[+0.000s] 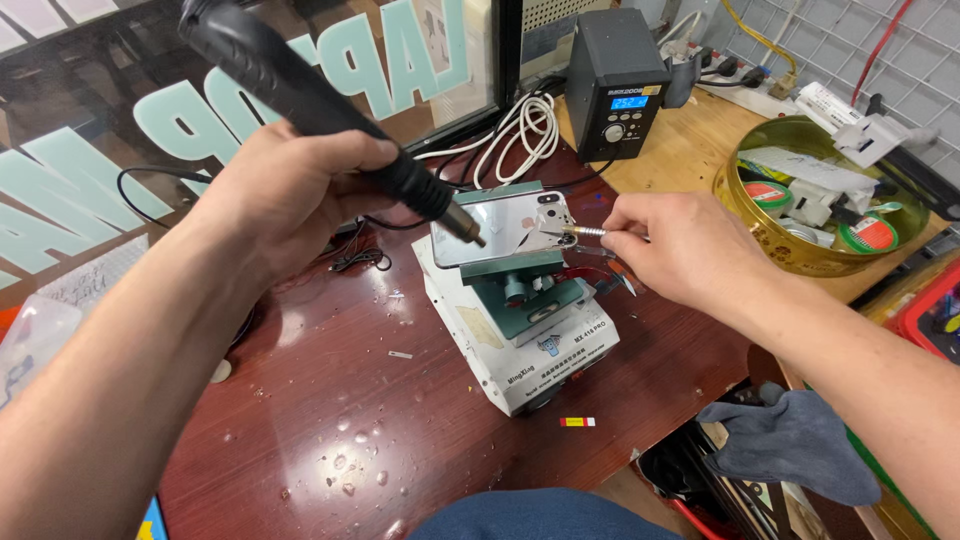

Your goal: The person uses a hot air gun and a metal tool to heat and scrape the back of a smartphone secured in a clamp. The person repeatedly applies heat and scrapes the same area, likely to remove adhesive or a component.

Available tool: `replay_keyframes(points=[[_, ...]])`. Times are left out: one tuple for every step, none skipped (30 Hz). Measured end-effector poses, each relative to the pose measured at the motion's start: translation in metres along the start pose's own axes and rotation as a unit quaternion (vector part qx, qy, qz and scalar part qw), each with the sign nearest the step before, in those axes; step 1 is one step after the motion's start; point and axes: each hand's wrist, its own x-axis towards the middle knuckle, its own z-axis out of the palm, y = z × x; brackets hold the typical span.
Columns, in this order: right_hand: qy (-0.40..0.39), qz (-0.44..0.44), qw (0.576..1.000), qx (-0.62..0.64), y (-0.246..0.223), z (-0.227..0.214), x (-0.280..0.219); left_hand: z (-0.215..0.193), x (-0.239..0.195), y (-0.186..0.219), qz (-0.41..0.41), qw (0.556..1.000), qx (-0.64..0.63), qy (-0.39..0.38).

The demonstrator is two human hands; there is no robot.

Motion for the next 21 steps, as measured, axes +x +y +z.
replay_keyframes(points=[[0.021, 0.0, 0.998, -0.064, -0.004, -0.004, -0.002, -0.005, -0.006, -0.002, -0.006, 1.0, 0.001, 0.007], [0.041, 0.0, 0.991, -0.128, -0.007, -0.008, -0.003, -0.011, -0.012, -0.004, -0.012, 1.0, 0.001, 0.013], [0.053, 0.005, 0.989, -0.136, -0.012, -0.011, -0.003, -0.017, -0.018, -0.005, -0.017, 1.0, 0.003, 0.023], [0.066, 0.011, 0.987, -0.144, -0.016, -0.013, -0.003, -0.023, -0.024, -0.006, -0.025, 0.999, 0.005, 0.032], [0.078, 0.018, 0.985, -0.153, -0.019, -0.014, -0.004, -0.028, -0.029, -0.007, -0.035, 0.999, 0.008, 0.039], [0.072, 0.0, 0.986, -0.147, -0.022, -0.013, -0.004, -0.032, -0.032, -0.008, -0.045, 0.998, 0.01, 0.046], [0.067, -0.018, 0.987, -0.143, -0.025, -0.011, -0.004, -0.035, -0.035, -0.01, -0.047, 0.998, 0.005, 0.042], [0.062, -0.036, 0.988, -0.139, -0.027, -0.01, -0.005, -0.037, -0.036, -0.012, -0.049, 0.998, 0.001, 0.038], [0.064, -0.015, 0.988, -0.143, -0.029, -0.009, -0.004, -0.042, -0.038, -0.013, -0.051, 0.998, -0.002, 0.037], [0.065, 0.006, 0.987, -0.146, -0.031, -0.008, -0.005, -0.045, -0.04, -0.014, -0.064, 0.997, 0.004, 0.042], [0.067, 0.029, 0.986, -0.151, -0.031, -0.007, -0.005, -0.048, -0.039, -0.015, -0.077, 0.996, 0.009, 0.044], [0.067, 0.023, 0.988, -0.139, -0.032, -0.006, -0.006, -0.051, -0.039, -0.016, -0.09, 0.995, 0.015, 0.046], [0.069, 0.019, 0.989, -0.128, -0.032, -0.004, -0.008, -0.052, -0.038, -0.017, -0.09, 0.995, 0.019, 0.037], [0.07, 0.015, 0.991, -0.117, -0.031, -0.004, -0.009, -0.053, -0.039, -0.017, -0.091, 0.995, 0.023, 0.027], [0.068, 0.027, 0.991, -0.11, -0.031, -0.003, -0.009, -0.055, -0.039, -0.018, -0.093, 0.995, 0.026, 0.019], [0.066, 0.039, 0.992, -0.102, -0.032, -0.003, -0.009, -0.055, -0.038, -0.018, -0.104, 0.994, 0.036, 0.014], [0.064, 0.049, 0.992, -0.094, -0.034, -0.002, -0.007, -0.057, -0.038, -0.018, -0.115, 0.992, 0.047, 0.011], [0.066, 0.056, 0.993, -0.086, -0.035, -0.002, -0.006, -0.059, -0.038, -0.017, -0.126, 0.99, 0.058, 0.009], [0.066, 0.064, 0.993, -0.078, -0.036, -0.002, -0.006, -0.06, -0.039, -0.017, -0.131, 0.989, 0.073, 0.009], [0.067, 0.073, 0.993, -0.069, -0.037, -0.002, -0.007, -0.06, -0.04, -0.017, -0.136, 0.987, 0.089, 0.01], [0.069, 0.068, 0.993, -0.067, -0.036, -0.002, -0.008, -0.058, -0.038, -0.017, -0.139, 0.985, 0.103, 0.006]])
